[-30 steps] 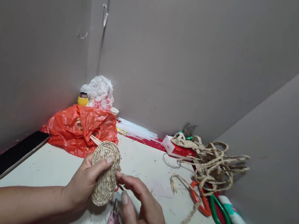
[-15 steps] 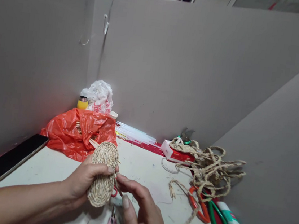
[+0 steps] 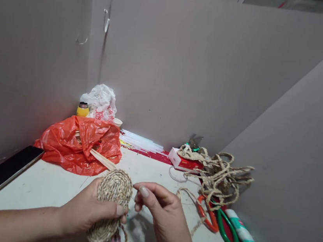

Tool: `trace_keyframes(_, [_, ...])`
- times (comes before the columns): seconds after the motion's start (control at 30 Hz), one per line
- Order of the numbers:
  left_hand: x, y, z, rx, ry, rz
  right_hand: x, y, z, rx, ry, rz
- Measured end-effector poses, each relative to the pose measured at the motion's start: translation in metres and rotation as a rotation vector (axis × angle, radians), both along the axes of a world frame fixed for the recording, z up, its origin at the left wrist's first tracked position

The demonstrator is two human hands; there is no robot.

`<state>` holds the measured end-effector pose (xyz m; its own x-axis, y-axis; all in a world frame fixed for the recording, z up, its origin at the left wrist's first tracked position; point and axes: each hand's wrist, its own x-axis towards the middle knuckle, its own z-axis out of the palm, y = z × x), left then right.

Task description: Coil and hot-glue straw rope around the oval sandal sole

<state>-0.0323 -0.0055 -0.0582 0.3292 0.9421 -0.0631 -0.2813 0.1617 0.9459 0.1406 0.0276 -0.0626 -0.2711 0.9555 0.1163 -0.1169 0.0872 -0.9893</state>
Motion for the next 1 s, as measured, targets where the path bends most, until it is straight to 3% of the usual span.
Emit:
trace_keyframes(0.13, [0.004, -0.001, -0.003, 0.003, -0.002, -0.11, -0.001, -0.003, -0.008, -0.017, 0.102, 0.116])
trace_keyframes(0.23, [0.009, -0.004, -0.005, -0.024, -0.02, -0.202, -0.003, -0.009, -0.012, -0.07, 0.172, 0.314])
trace_keyframes(0.37, [0.017, -0.008, -0.006, -0.082, -0.025, -0.23, -0.007, -0.016, -0.013, -0.133, 0.219, 0.483])
trace_keyframes(0.73, [0.018, -0.012, -0.017, -0.25, -0.042, -0.263, -0.008, -0.017, -0.014, -0.158, 0.39, 0.51])
trace_keyframes(1.0, [0.024, -0.015, -0.016, -0.321, -0.088, -0.282, -0.013, -0.018, -0.013, -0.166, 0.381, 0.467])
